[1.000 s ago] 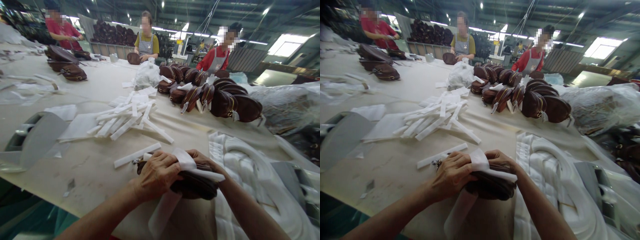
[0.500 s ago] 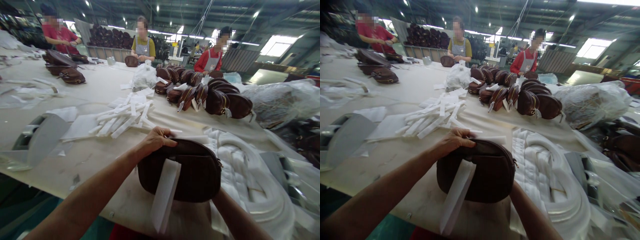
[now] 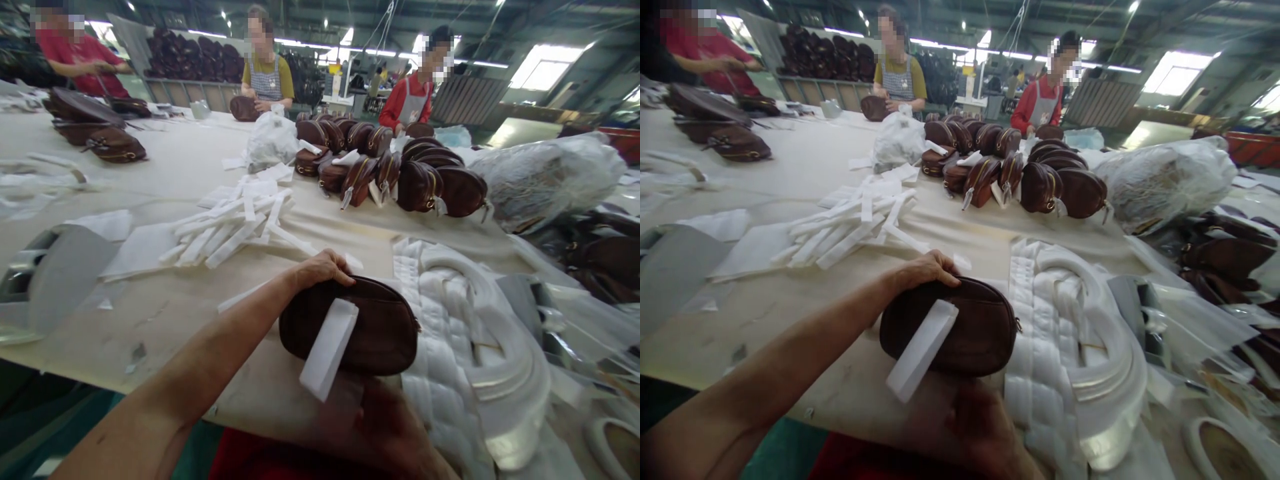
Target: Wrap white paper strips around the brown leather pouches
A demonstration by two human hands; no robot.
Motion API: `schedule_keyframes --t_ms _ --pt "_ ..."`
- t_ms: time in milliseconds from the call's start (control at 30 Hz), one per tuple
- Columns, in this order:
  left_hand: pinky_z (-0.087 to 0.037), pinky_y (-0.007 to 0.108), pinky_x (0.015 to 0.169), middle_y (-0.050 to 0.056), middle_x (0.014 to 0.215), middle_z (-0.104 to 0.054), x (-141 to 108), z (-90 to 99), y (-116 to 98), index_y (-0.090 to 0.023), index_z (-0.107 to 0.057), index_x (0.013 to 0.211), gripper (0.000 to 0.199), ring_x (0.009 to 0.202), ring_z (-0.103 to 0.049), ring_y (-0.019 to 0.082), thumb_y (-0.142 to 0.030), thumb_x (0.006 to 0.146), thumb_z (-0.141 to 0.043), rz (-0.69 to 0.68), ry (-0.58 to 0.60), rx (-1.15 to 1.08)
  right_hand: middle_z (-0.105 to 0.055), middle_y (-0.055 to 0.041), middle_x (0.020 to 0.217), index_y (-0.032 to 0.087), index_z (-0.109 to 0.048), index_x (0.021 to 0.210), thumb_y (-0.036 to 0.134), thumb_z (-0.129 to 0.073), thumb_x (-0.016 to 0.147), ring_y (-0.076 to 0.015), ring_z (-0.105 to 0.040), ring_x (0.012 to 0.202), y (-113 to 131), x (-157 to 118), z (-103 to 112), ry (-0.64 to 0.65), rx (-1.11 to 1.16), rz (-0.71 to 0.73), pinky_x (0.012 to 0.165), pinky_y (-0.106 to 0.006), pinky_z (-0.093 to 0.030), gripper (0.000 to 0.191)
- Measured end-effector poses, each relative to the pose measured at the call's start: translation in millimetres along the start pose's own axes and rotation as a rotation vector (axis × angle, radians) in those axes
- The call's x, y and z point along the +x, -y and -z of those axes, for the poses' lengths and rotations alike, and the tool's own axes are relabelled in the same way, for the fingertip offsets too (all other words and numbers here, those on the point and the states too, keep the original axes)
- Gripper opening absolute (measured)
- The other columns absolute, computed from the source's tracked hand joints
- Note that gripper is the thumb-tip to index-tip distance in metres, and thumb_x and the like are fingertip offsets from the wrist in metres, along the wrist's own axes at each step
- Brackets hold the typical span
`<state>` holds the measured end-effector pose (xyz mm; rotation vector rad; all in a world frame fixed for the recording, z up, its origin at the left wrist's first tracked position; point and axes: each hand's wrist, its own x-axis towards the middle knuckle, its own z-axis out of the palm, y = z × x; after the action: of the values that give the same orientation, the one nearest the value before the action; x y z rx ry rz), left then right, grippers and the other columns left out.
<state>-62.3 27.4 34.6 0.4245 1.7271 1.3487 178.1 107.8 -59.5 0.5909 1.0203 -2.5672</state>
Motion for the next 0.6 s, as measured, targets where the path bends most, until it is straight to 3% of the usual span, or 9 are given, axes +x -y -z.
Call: schedule_keyframes --t_ms 100,233,333,400,433,500,600 --pt "-0.04 0.022 0.046 0.0 0.049 -0.059 12.3 4.2 6.4 -0.011 -0.068 0.06 0.025 0.045 -0.05 0.01 -0.024 0.042 -0.08 0.006 -0.029 0.063 -0.066 0.0005 0.072 0.021 -0.064 0.078 0.026 -0.079 0.057 -0.0134 -0.061 0.06 -4.1 -5.2 -9.9 -0.219 0.092 -0.027 0.05 -0.021 -0.048 0.026" --pt "-0.036 0.021 0.046 -0.001 0.049 -0.057 23.4 10.3 15.0 -0.011 -0.069 0.059 0.023 0.046 -0.048 0.01 -0.024 0.043 -0.08 -0.004 -0.036 0.143 -0.062 -0.0002 0.063 0.019 -0.064 0.085 0.045 -0.073 0.068 -0.0125 -0.056 0.051 5.6 -27.9 -13.2 -0.111 -0.32 0.038 0.043 -0.021 -0.043 0.032" --pt "-0.034 0.02 0.046 -0.002 0.05 -0.058 26.6 13.3 21.4 -0.011 -0.069 0.06 0.023 0.047 -0.047 0.009 -0.025 0.045 -0.079 -0.011 -0.024 0.182 -0.064 -0.0023 0.068 0.022 -0.063 0.106 0.045 -0.061 0.082 -0.0155 -0.059 0.058 53.2 -38.4 -16.7 -0.192 -0.79 0.45 0.054 -0.026 -0.048 0.034" --pt "-0.035 0.02 0.047 -0.002 0.051 -0.058 26.9 14.3 25.4 -0.012 -0.069 0.061 0.023 0.048 -0.047 0.009 -0.027 0.046 -0.078 -0.014 -0.016 0.198 -0.067 -0.0055 0.084 0.024 -0.064 0.107 0.041 -0.059 0.083 -0.0182 -0.061 0.072 98.8 -25.8 -23.4 -0.369 -1.059 0.784 0.065 -0.029 -0.05 0.03" --pt "-0.035 0.02 0.048 -0.002 0.052 -0.059 26.8 14.7 27.0 -0.012 -0.069 0.062 0.024 0.049 -0.048 0.01 -0.028 0.047 -0.077 -0.015 -0.009 0.205 -0.067 -0.0064 0.088 0.023 -0.065 0.104 0.042 -0.059 0.082 -0.0194 -0.06 0.077 121.3 -12.2 -27.4 -0.407 -1.148 0.862 0.07 -0.031 -0.049 0.029" --pt "-0.037 0.021 0.05 -0.001 0.053 -0.059 26.5 15.4 29.3 -0.012 -0.07 0.065 0.025 0.051 -0.049 0.011 -0.03 0.05 -0.076 -0.016 0.009 0.216 -0.067 -0.0077 0.092 0.021 -0.066 0.1 0.043 -0.06 0.079 -0.0214 -0.06 0.083 158.5 26.3 -34.6 -0.427 -1.231 0.792 0.078 -0.034 -0.047 0.031" --pt "-0.037 0.021 0.052 -0.002 0.054 -0.058 26.8 16.7 30.9 -0.012 -0.07 0.07 0.024 0.052 -0.049 0.011 -0.029 0.053 -0.074 -0.033 0.018 0.237 -0.068 -0.0087 0.086 0.015 -0.067 0.089 0.041 -0.073 0.063 -0.0228 -0.061 0.083 185.3 91.3 -40.4 -0.347 -1.221 0.45 0.08 -0.036 -0.046 0.037"
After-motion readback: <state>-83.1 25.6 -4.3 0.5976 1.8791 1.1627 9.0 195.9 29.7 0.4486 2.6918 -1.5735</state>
